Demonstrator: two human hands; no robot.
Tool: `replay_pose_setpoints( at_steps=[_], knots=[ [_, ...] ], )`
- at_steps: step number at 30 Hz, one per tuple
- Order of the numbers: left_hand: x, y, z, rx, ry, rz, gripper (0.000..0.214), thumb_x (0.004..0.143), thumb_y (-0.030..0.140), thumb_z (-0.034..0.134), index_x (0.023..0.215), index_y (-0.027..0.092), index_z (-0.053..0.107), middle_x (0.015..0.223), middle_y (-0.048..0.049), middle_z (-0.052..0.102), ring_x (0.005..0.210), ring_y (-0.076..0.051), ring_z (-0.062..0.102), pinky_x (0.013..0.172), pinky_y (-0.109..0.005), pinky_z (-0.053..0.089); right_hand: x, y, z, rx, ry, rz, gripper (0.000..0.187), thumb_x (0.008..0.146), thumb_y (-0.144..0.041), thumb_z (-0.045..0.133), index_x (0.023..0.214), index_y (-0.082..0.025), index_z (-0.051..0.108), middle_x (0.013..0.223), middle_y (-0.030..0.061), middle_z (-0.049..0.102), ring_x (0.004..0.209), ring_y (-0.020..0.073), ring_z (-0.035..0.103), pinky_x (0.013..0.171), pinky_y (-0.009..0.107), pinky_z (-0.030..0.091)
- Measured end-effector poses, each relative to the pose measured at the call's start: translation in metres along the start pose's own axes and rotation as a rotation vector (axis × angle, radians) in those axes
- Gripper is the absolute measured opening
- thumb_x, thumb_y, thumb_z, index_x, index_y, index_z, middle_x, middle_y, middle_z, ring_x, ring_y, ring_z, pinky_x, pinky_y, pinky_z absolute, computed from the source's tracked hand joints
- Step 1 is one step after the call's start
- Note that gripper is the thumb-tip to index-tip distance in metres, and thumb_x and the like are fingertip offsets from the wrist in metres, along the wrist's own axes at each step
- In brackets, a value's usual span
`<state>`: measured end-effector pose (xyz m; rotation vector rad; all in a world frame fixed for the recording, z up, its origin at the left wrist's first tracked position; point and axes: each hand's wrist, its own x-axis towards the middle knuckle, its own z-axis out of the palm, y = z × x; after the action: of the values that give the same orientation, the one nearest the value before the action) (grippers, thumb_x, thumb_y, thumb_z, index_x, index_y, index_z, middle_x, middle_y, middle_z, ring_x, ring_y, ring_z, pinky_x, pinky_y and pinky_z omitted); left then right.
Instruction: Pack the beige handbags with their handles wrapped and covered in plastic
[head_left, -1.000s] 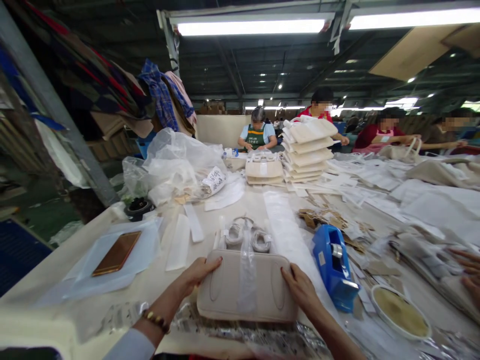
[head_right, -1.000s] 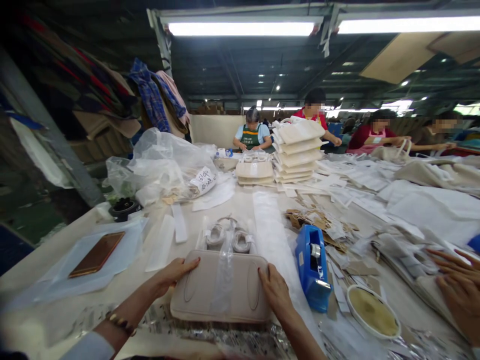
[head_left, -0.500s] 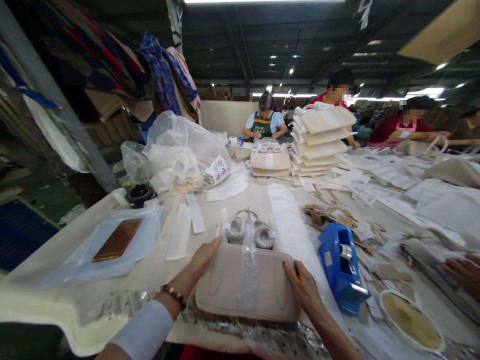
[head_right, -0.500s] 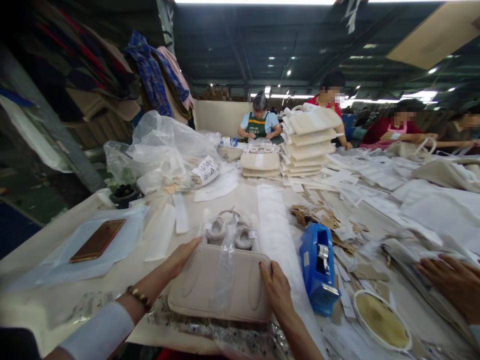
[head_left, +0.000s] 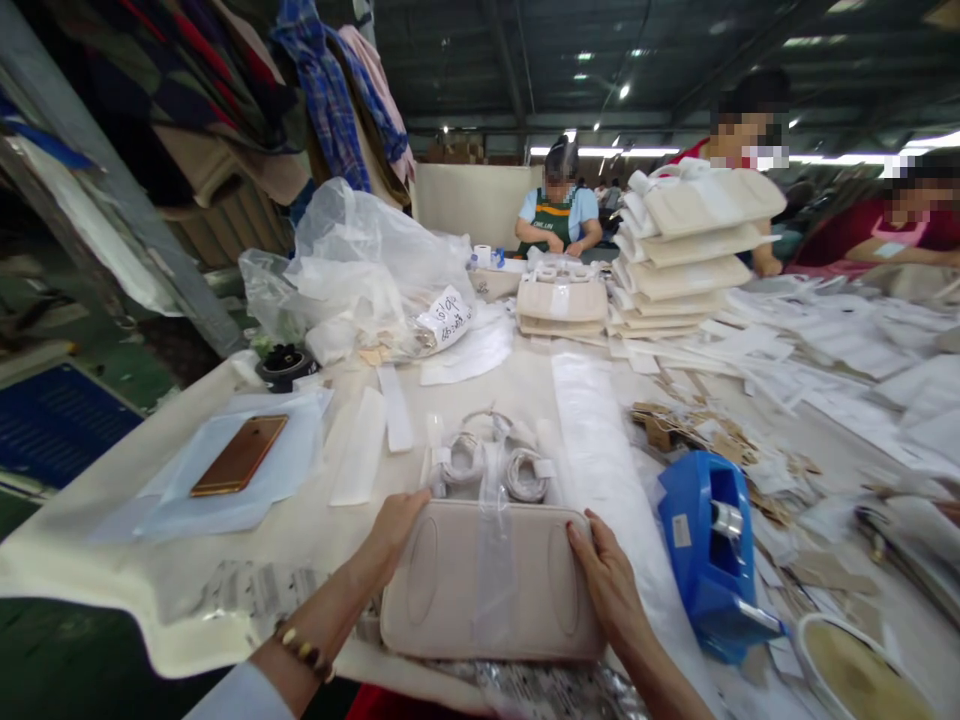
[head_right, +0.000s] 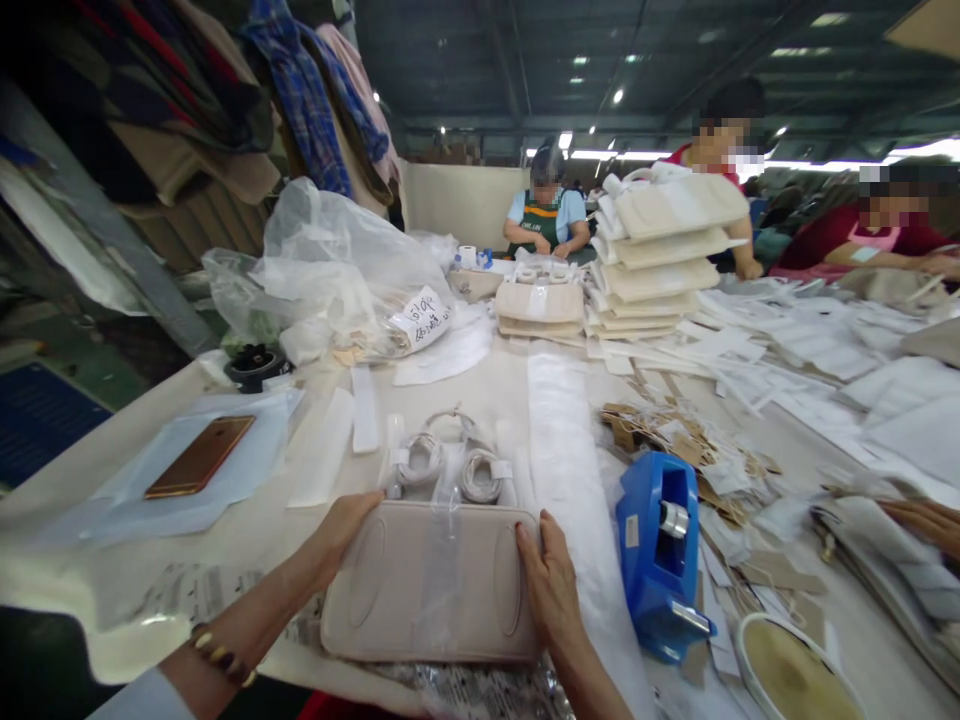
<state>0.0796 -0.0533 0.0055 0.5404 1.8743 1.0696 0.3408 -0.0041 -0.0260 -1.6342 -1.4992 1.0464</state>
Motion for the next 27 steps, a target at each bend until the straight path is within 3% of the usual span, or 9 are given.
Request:
replay_pose_setpoints(
  at_steps=[6,12,18,23,27],
  knots=[
    [-0.011,0.014,-0.003,-0.052,-0.086,-0.007,0.057,0.049,0.069,0.061,0.068,0.015,0.063,0.066,-0.0064,0.065,0.078,-0.03,0.059,0.068,-0.037,0.043,0.0,-0.013,-0.007,0.034,-0.189,0.024,0.049,0.079,-0.064,0.039,0.087,-0.02,0.058,0.086,0.0058,0.066,0.088,0.0228,0.061,0.077,0.032,0.046],
    [-0.012,0.018,-0.007,-0.154,-0.212,-0.055,0.061,0.044,0.07,0.065,0.069,0.014,0.064,0.064,-0.0087,0.067,0.073,-0.029,0.064,0.068,-0.036,0.048,0.004,-0.023,-0.011,0.316,-0.254,0.109,0.057,0.076,-0.065,0.047,0.108,-0.018,0.054,0.098,0.008,0.066,0.094,0.0223,0.062,0.079,0.032,0.047],
    [-0.02,0.018,-0.014,-0.203,-0.403,-0.079,0.064,0.044,0.075,0.066,0.069,0.016,0.066,0.067,-0.0106,0.07,0.079,-0.032,0.066,0.075,-0.038,0.051,0.004,-0.029,-0.015,0.572,-0.53,0.186,0.057,0.07,-0.064,0.055,0.086,-0.011,0.065,0.077,0.0095,0.068,0.08,0.0253,0.064,0.077,0.035,0.048],
    [-0.033,0.019,-0.024,-0.111,-0.396,-0.067,0.059,0.048,0.075,0.064,0.069,0.02,0.067,0.075,-0.0122,0.072,0.09,-0.036,0.064,0.084,-0.047,0.05,0.001,-0.032,-0.021,0.549,-0.516,0.227,0.05,0.063,-0.064,0.063,0.081,-0.017,0.068,0.075,0.0086,0.067,0.086,0.0275,0.064,0.08,0.037,0.048],
    [-0.025,0.014,-0.035,0.013,-0.368,0.042,0.057,0.05,0.073,0.064,0.075,0.022,0.068,0.087,-0.0138,0.072,0.104,-0.04,0.059,0.087,-0.052,0.049,-0.005,-0.029,-0.028,0.528,-0.503,0.253,0.047,0.061,-0.062,0.066,0.078,-0.019,0.069,0.074,0.0068,0.067,0.084,0.0273,0.064,0.078,0.038,0.05]
  ],
)
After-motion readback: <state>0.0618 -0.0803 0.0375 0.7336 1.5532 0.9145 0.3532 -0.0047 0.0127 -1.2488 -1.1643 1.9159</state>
